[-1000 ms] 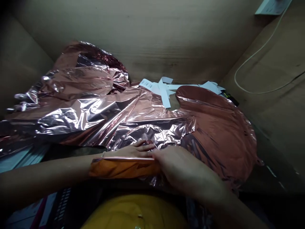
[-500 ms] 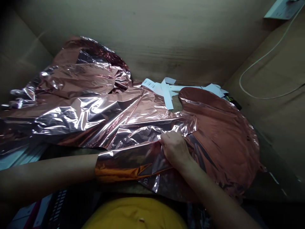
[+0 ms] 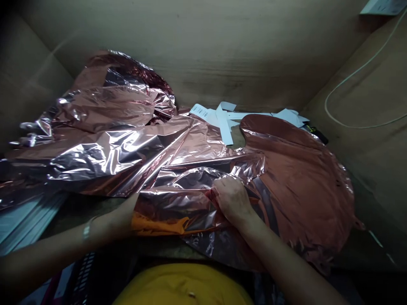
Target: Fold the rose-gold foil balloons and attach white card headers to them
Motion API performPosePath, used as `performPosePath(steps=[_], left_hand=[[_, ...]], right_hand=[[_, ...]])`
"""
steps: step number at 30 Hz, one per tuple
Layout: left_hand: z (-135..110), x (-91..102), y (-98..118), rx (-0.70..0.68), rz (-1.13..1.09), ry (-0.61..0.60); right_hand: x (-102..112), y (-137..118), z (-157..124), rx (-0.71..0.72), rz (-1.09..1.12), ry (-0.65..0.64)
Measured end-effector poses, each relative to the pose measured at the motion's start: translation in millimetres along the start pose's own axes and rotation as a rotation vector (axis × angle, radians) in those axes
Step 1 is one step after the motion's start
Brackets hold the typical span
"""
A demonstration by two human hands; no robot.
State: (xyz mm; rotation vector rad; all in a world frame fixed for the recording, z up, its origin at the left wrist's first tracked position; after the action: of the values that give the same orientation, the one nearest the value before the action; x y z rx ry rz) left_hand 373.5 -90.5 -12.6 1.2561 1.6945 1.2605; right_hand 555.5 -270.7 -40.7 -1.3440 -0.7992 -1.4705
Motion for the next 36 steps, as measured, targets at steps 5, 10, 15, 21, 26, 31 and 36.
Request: performPosePath(steps=[5, 10, 15, 21, 26, 31, 36], left_hand=[[-28, 16.5, -20, 0.193, -0.049, 0.127], [-39, 0.2, -15, 0.080, 0.828, 0.096], [-33, -43.7, 20, -0.522, 1.423, 0.034], [-10, -64.3, -13, -0.441, 1.346, -0.461], [-7, -63.1, -16, -0.388, 1.297, -0.520], [-11, -45.9, -1, -0.396, 1.199, -0.603], [-24, 0.5, -4, -0.479, 0.987, -0.426]], right_hand=[[5, -4, 0, -0.014, -0.014, 0.009], [6, -5, -1, -0.021, -0.047, 0.027], [1, -4, 1, -0.042, -0.067, -0.022], [19, -10, -6, -0.031, -0.039, -0.116], [33, -29, -33, 0.259, 0.097, -0.506], [20, -24, -33, 0.131, 0.140, -0.639], [20, -17, -19, -0.021, 0.299, -0.564]])
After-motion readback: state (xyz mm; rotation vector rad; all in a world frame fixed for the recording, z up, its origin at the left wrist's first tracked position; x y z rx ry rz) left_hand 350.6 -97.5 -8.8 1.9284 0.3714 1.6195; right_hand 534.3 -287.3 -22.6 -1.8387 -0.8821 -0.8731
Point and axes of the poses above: each hand's wrist, its own z-axis towards the middle knuckle, its own x-axis out of the back of the hand, y = z × x, the point moved 5 cm from there along z, towards the middle knuckle, and after that the axes turned 11 degrees about -y, right-handed, at the moved point
